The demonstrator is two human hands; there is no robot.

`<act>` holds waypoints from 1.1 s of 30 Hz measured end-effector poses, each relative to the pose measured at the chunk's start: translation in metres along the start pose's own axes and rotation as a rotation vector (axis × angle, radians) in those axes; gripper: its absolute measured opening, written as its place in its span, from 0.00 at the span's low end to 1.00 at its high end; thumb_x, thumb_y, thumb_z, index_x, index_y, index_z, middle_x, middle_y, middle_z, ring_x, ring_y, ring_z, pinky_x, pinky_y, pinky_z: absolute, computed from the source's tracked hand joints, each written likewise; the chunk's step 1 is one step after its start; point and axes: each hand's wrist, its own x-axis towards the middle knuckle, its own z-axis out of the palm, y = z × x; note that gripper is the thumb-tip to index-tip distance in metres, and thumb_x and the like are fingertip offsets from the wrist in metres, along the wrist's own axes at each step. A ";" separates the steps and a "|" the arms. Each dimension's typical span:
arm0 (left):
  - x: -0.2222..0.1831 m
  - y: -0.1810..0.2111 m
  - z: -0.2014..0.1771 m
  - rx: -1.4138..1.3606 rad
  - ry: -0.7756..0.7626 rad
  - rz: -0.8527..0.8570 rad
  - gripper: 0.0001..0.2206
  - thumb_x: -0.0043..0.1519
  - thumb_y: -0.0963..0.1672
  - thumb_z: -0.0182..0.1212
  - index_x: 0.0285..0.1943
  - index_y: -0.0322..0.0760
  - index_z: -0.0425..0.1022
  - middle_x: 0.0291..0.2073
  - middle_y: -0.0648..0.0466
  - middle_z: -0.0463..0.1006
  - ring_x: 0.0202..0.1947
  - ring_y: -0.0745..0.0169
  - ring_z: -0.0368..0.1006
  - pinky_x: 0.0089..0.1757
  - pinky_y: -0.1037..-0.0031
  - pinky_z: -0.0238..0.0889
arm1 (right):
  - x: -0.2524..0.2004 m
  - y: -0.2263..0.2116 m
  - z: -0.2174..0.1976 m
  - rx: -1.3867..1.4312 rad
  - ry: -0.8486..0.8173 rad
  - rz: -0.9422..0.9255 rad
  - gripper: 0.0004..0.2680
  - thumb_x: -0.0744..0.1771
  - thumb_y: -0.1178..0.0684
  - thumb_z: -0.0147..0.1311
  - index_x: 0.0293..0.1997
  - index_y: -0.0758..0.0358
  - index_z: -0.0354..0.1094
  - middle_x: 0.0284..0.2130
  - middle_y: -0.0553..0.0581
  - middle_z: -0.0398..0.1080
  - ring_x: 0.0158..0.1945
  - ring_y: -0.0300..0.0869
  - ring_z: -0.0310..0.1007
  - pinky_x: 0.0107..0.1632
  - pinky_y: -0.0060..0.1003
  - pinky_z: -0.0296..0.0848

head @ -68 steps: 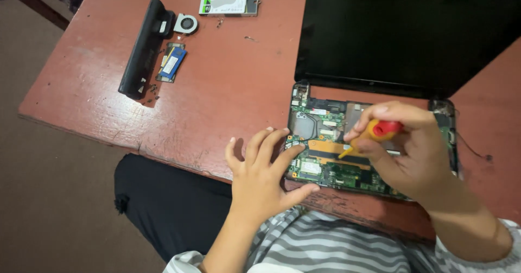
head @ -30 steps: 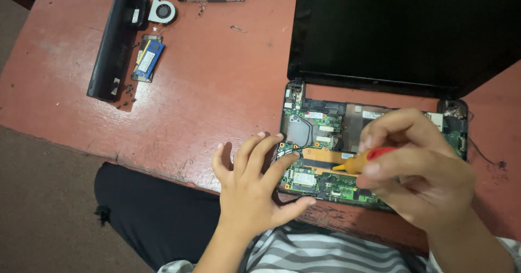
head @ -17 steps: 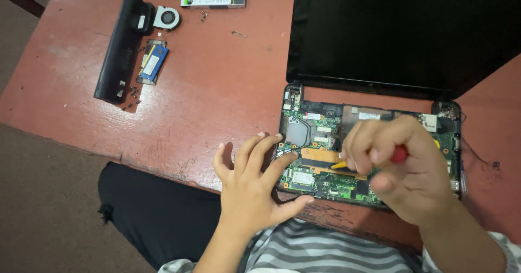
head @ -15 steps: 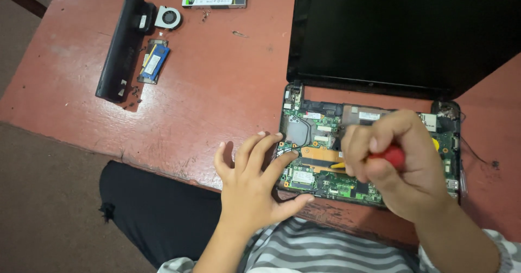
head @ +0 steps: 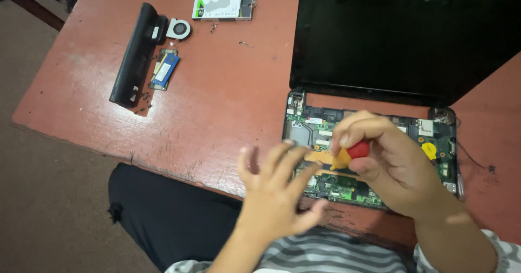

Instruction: Repairing a laptop by manipulating internal cables and using a screwdriver

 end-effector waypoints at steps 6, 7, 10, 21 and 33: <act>0.028 0.024 0.022 -0.216 0.017 -0.020 0.16 0.60 0.49 0.63 0.51 0.38 0.73 0.50 0.52 0.75 0.54 0.50 0.71 0.59 0.51 0.51 | -0.006 -0.008 0.010 0.223 -0.005 0.003 0.07 0.74 0.54 0.33 0.53 0.62 0.57 0.40 0.55 0.66 0.45 0.41 0.69 0.54 0.37 0.76; 0.032 0.024 0.026 -0.240 -0.015 0.000 0.18 0.60 0.48 0.62 0.54 0.35 0.73 0.53 0.50 0.75 0.56 0.48 0.70 0.59 0.53 0.52 | -0.006 -0.010 0.012 0.301 0.032 -0.006 0.06 0.73 0.53 0.34 0.48 0.60 0.57 0.36 0.54 0.64 0.41 0.40 0.65 0.48 0.36 0.71; 0.039 0.027 0.030 -0.237 -0.058 0.014 0.16 0.60 0.47 0.62 0.52 0.35 0.75 0.56 0.49 0.74 0.59 0.48 0.69 0.57 0.52 0.53 | -0.004 -0.012 0.017 0.386 0.100 -0.017 0.07 0.73 0.47 0.40 0.41 0.56 0.56 0.27 0.50 0.61 0.31 0.39 0.58 0.39 0.34 0.63; 0.039 0.026 0.031 -0.105 -0.161 -0.006 0.17 0.53 0.49 0.66 0.51 0.43 0.78 0.62 0.51 0.70 0.64 0.50 0.63 0.59 0.41 0.50 | -0.014 0.001 0.005 0.077 0.121 0.002 0.12 0.72 0.39 0.43 0.43 0.55 0.52 0.37 0.55 0.60 0.40 0.40 0.60 0.43 0.33 0.63; 0.054 0.022 0.048 -0.022 -0.178 0.011 0.25 0.56 0.59 0.57 0.61 0.59 0.78 0.73 0.57 0.62 0.74 0.52 0.57 0.62 0.29 0.43 | -0.018 0.002 0.009 -0.010 0.350 -0.108 0.12 0.71 0.53 0.32 0.33 0.59 0.62 0.31 0.55 0.71 0.35 0.43 0.71 0.47 0.39 0.75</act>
